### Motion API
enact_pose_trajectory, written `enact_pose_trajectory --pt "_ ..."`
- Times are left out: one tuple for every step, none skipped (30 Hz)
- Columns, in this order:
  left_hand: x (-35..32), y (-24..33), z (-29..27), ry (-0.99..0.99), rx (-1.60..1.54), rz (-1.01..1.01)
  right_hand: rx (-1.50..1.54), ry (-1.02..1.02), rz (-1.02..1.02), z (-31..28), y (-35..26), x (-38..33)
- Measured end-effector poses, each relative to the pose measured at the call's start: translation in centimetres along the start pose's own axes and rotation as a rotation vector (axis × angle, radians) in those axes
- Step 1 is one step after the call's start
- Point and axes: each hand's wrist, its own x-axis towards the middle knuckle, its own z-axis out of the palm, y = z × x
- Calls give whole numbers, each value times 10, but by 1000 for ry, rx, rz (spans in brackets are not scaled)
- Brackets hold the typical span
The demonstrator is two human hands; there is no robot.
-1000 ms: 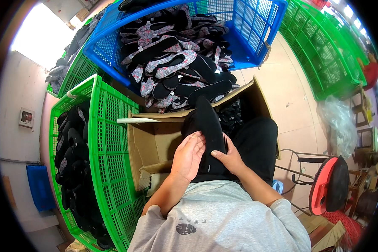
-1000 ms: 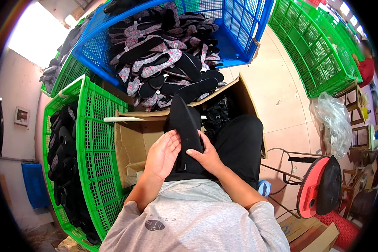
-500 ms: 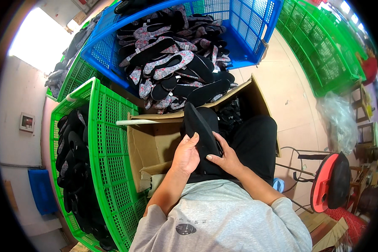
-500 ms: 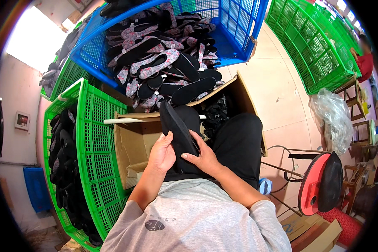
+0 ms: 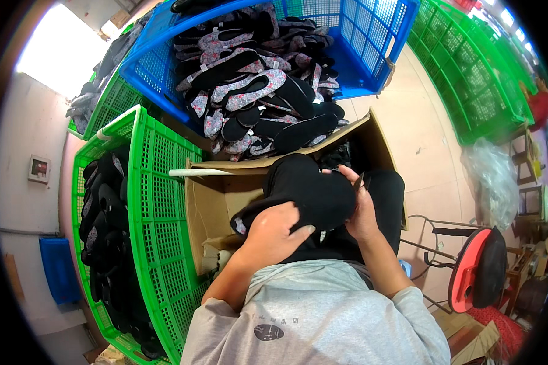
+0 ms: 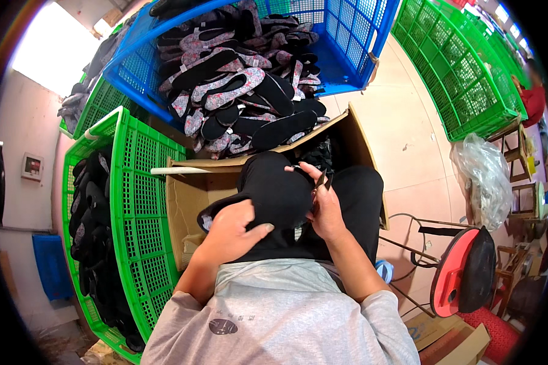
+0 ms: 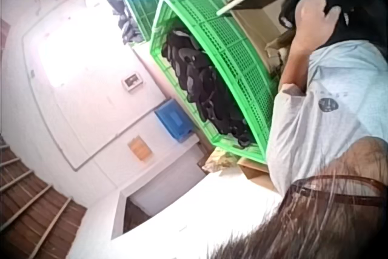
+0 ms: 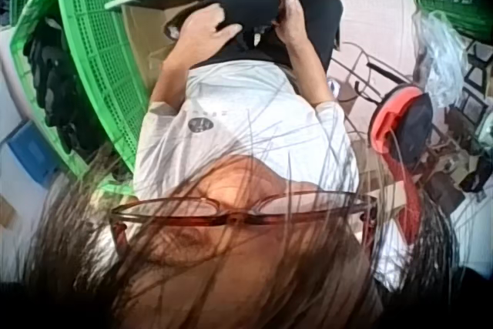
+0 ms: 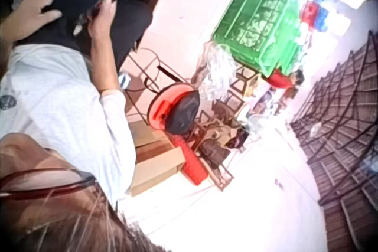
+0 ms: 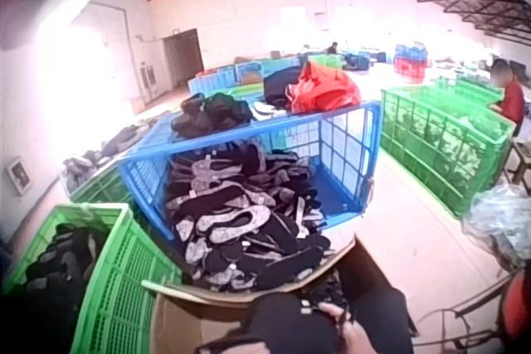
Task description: The person sits on the floor and uses scissors to trim excess fabric and threads from the edges of floral-patterned slippers. They handle the slippers one at a time, turning them over to trim different sides, and place the finished items into a green crate.
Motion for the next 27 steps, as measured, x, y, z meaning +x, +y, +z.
enact_pose_trajectory --pt "2 6 2 -27 67 25 52 0 -60 13 -7 1" --pt "2 1 14 50 68 76 18 -22 -44 11 -9 2" --pt "1 -7 28 75 71 73 -17 -42 -27 5 -8 2" --pt "0 -13 39 100 74 69 -52 -62 -10 0 -7 3" --pt "-2 -15 45 53 45 5 12 -3 34 -2 -6 1" --pt "-1 -17 48 12 -43 -51 9 20 46 -5 -5 0" --pt "-1 -18 51 -29 -131 -106 6 43 58 -9 -4 -2" --pt "-1 -18 52 -66 -218 -161 2 64 71 -11 -4 -2" --pt "2 -13 46 -187 -427 -322 15 111 88 -10 -6 -2" --pt "-2 -21 57 -185 -707 -428 -14 76 103 -14 -6 -2" --pt "-9 -34 74 -173 -984 -530 -41 33 119 -19 -8 -2" --pt "-8 -36 79 -168 -1264 -626 -71 -2 130 -23 -9 -1" --pt "-11 -37 78 -205 -1344 -661 -84 -25 120 -23 -10 0" --pt "-9 -37 81 -209 -1419 -659 -118 -25 121 -24 -10 0" --pt "-8 -38 88 -213 -1493 -656 -151 -26 122 -25 -8 1" --pt "-7 -40 93 -216 -1568 -653 -184 -26 124 -25 -8 1" --pt "-3 -42 91 -268 -1588 -664 -223 -51 94 -20 -8 0" --pt "0 -41 91 -279 -1589 -647 -228 -61 107 -18 -8 -2" --pt "3 -37 90 -290 -1590 -630 -234 -77 111 -20 -7 -4" --pt "6 -34 88 -296 -1589 -614 -238 -98 117 -21 -4 -4" --pt "9 -33 89 -322 -1573 -628 -250 -100 107 -22 -5 -4" --pt "13 -33 90 -347 -1557 -642 -262 -102 97 -24 -6 -4" --pt "14 -32 92 -372 -1540 -661 -270 -103 89 -25 -6 -5" --pt "15 -29 93 -354 -1486 -628 -265 -103 90 -26 -6 -5" --pt "15 -25 93 -337 -1432 -596 -259 -104 90 -26 -6 -5" --pt "17 -21 93 -324 -1378 -559 -257 -103 87 -27 -6 -5" --pt "18 -19 91 -323 -1267 -573 -258 -91 94 -28 -4 -7"
